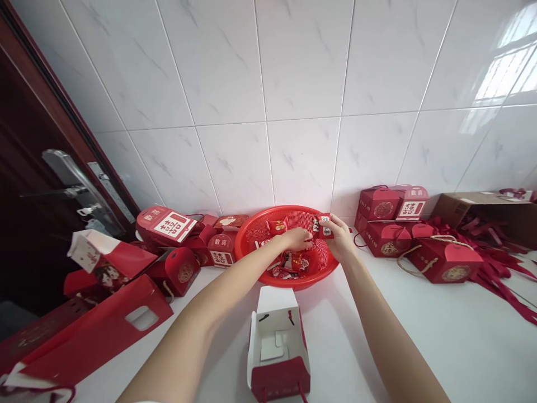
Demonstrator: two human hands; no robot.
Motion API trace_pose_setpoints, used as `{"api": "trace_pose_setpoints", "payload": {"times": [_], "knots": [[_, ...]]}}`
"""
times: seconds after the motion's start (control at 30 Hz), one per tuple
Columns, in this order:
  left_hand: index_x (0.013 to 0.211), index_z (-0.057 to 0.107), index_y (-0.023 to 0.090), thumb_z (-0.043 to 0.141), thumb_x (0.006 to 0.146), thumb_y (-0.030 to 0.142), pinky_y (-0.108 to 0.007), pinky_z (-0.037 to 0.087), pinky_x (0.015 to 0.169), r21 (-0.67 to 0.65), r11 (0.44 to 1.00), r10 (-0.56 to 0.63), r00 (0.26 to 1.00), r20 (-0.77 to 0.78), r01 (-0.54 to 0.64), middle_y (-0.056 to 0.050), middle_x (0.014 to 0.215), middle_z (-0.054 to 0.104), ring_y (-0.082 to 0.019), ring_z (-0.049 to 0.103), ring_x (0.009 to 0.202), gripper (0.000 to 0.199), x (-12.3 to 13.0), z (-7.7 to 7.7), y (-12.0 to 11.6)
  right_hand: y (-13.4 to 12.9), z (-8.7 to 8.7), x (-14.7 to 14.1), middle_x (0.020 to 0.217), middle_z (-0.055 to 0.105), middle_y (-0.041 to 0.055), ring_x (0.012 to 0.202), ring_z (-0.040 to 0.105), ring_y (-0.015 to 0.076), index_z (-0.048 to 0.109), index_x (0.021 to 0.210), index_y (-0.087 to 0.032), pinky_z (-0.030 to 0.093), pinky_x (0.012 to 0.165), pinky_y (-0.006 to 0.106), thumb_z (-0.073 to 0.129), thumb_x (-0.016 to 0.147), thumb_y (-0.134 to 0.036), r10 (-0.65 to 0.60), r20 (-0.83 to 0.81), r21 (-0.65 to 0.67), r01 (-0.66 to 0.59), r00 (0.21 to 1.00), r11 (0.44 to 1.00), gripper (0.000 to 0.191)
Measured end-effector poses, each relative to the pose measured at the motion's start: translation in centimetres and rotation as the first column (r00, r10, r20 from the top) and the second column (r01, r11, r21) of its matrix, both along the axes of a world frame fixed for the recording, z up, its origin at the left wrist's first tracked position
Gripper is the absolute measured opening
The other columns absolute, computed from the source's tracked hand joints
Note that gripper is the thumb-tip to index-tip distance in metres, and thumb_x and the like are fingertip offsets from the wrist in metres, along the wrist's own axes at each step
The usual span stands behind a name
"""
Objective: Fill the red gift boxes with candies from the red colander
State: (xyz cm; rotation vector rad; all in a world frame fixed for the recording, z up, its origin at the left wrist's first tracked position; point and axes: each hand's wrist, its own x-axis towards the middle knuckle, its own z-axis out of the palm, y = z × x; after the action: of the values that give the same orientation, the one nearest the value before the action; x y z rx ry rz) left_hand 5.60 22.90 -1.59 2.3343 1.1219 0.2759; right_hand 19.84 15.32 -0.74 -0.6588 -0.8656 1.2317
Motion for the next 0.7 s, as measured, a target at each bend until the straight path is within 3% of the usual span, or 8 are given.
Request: {"api": "trace_pose_setpoints", "payload": {"times": [0.1,0.23,0.3,0.37,0.47,0.6,0.7], "knots": [[0.071,0.066,0.017,0.068,0.081,0.038,-0.034,0.051,0.077,-0.049,0.998,0.04,0.979,0.202,-0.03,-0.002,0.069,0.066,-0.024,0.067,0.077,0.023,-1.9,1.5,-0.4,0.0,0.3,0.0,0.069,0.069,-0.0009,0.064,0.062,0.0164,0.069,0.072,-0.021,0.051,0.059,0.028,0.085,0.054,-0.03,0.0,-0.042,-0.016,-0.001,0.999,1.0,0.025],[0.098,0.07,0.011,0.061,0.087,0.052,-0.034,0.052,0.084,-0.081,0.996,0.061,0.885,0.462,-0.027,-0.009,0.094,0.073,-0.022,0.069,0.09,0.043,-4.5,3.5,-2.8,-0.8,1.5,-0.2,0.074,0.072,0.0006,0.067,0.063,0.0173,0.071,0.071,-0.022,0.053,0.061,0.029,0.086,0.054,-0.03,0.048,-0.034,-0.047,-0.049,0.998,0.998,0.024],[0.102,0.071,0.011,0.068,0.082,0.057,-0.035,0.052,0.088,-0.103,0.994,0.088,0.797,0.597,-0.032,-0.009,0.099,0.074,-0.023,0.069,0.095,0.05,-5.5,4.1,-4.5,-1.7,2.3,-0.4,0.076,0.072,0.0008,0.068,0.062,0.0166,0.073,0.074,-0.021,0.053,0.062,0.029,0.087,0.056,-0.031,0.111,0.033,-0.044,-0.109,0.993,0.993,0.025],[0.099,0.073,0.013,0.079,0.073,0.056,-0.036,0.052,0.088,-0.163,0.985,0.16,0.66,0.734,-0.057,-0.006,0.095,0.076,-0.024,0.069,0.095,0.05,-6.2,4.5,-6.5,-2.7,3.2,-0.7,0.078,0.072,0.0005,0.071,0.063,0.0164,0.076,0.086,-0.021,0.053,0.065,0.028,0.087,0.06,-0.032,0.198,0.108,-0.032,-0.196,0.974,0.98,0.03],[0.102,0.073,0.016,0.085,0.069,0.05,-0.036,0.053,0.087,-0.239,0.965,0.259,0.506,0.823,-0.105,-0.004,0.092,0.076,-0.024,0.07,0.092,0.049,-6.8,4.9,-9.3,-4.2,4.3,-1.0,0.081,0.071,-0.0005,0.076,0.064,0.0168,0.074,0.104,-0.023,0.052,0.07,0.029,0.086,0.066,-0.035,0.29,0.229,-0.031,-0.29,0.929,0.956,0.042],[0.132,0.06,0.02,0.083,0.073,0.045,-0.034,0.054,0.082,-0.258,0.952,0.306,0.471,0.827,-0.165,-0.003,0.09,0.075,-0.022,0.071,0.087,0.068,-8.1,5.2,-12.7,-6.7,5.7,-1.1,0.086,0.07,0.0014,0.076,0.063,0.0168,0.072,0.106,-0.021,0.051,0.067,0.029,0.082,0.072,-0.042,0.224,0.471,0.025,-0.267,0.853,0.963,0.04],[0.136,0.055,0.019,0.078,0.074,0.039,-0.03,0.053,0.074,-0.204,0.937,0.324,0.491,0.809,-0.283,-0.001,0.085,0.073,-0.019,0.069,0.08,0.069,-9.7,5.8,-14.6,-9.1,7.0,-1.3,0.091,0.07,0.0034,0.078,0.064,0.0181,0.07,0.101,-0.02,0.051,0.065,0.029,0.079,0.076,-0.042,0.181,0.603,0.067,-0.276,0.777,0.959,0.034]]}}
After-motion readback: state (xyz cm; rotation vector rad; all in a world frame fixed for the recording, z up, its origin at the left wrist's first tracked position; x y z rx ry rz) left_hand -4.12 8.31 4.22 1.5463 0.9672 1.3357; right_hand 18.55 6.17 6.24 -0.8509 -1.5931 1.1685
